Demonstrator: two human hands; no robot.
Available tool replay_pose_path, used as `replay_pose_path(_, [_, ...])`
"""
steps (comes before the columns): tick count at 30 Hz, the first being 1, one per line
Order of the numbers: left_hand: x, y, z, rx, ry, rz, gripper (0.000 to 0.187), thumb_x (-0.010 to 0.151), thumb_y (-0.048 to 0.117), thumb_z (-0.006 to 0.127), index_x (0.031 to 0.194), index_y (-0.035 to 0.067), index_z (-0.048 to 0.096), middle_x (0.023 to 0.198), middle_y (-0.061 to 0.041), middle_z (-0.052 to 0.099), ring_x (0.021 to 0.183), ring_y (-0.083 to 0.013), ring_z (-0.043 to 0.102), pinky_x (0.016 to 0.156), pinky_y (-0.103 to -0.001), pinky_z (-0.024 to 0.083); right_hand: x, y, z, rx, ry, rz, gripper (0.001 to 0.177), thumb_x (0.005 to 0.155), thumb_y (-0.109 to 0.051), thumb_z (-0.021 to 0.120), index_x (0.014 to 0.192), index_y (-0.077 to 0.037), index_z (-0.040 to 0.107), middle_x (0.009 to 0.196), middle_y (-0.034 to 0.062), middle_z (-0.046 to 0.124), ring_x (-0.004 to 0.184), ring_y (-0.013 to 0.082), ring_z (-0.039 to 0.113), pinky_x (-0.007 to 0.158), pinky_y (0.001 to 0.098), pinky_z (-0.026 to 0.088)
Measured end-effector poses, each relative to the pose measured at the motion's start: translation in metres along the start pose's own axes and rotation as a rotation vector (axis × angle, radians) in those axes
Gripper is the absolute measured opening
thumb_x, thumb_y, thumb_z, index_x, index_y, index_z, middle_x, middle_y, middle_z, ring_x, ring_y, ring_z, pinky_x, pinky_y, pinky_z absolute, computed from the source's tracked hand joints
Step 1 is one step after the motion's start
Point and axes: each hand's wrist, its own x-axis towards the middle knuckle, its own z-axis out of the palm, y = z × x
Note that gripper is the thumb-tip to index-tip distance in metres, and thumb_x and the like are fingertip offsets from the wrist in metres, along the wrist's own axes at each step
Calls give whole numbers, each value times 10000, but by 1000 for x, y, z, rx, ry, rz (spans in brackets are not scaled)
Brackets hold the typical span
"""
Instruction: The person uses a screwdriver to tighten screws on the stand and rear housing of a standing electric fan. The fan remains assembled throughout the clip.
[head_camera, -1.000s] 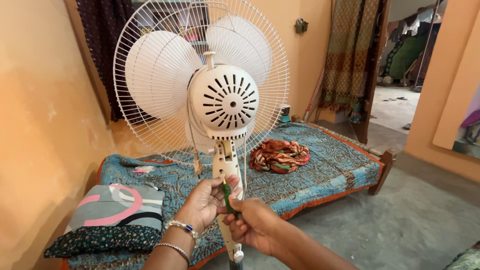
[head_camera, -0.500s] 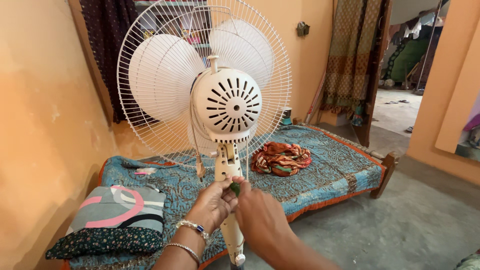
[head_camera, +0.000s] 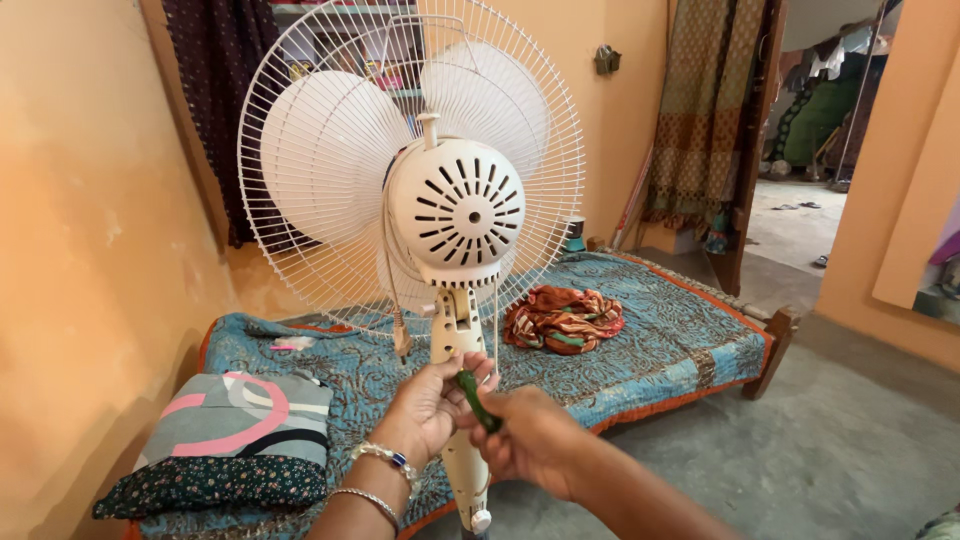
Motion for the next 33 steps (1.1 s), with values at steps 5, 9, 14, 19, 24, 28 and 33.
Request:
replay_pose_path(5, [4,-2,0,88,62,3,191,995,60,552,1118,-68,623,1057,-179,731,1015,-290,740,917,-428,613,-21,11,22,-1212,462,-694,293,918,-214,637,1030,55,603,742,181,716,666,321,703,572,425,552])
replay_pose_path(9, [11,-2,0,-62,61,-19,192,1009,44,573,1140,-96,585,1051,-201,693,990,-298,713,914,-430,610,-11,18,27,-1675,528,-854,330,871,-105,645,1101,109,544,805,238,696,688,409,711,550,501,576])
replay_pose_path(14, [8,0,-4,-20,15,-12,202,1007,56,582,1146,-91,589,1059,-203,716,993,-293,736,919,-409,634,7,26,15,-1631,550,-860,193,994,-164,591,938,19,611,745,201,718,662,354,715,581,451,588])
replay_pose_path(19, [6,0,-4,75,20,-1,206,997,133,589,1114,-32,632,1077,-174,748,1031,-267,745,908,-431,610,20,14,1,-356,293,-307,278,1028,-225,575,907,15,647,716,164,708,602,281,674,535,399,564])
replay_pose_path(24, [8,-1,0,45,-14,12,220,986,154,592,1084,-35,646,1052,-174,751,1029,-272,737,907,-446,598,10,-9,-5,38,113,-158,298,1006,-257,604,948,32,647,725,169,704,615,279,679,536,385,558])
replay_pose_path(28, [12,-3,-2,52,19,-3,207,989,119,574,1086,-52,635,1027,-197,757,1020,-280,733,923,-454,600,-10,-4,7,-626,383,-491,330,988,-283,628,981,46,648,731,173,701,626,277,684,538,373,553])
replay_pose_path(33, [19,-8,-5,65,50,37,169,993,85,569,1105,-23,633,983,-143,734,968,-258,709,866,-431,608,-18,6,26,-1596,604,-911,308,903,-111,629,1132,92,594,787,241,696,673,420,715,538,496,574])
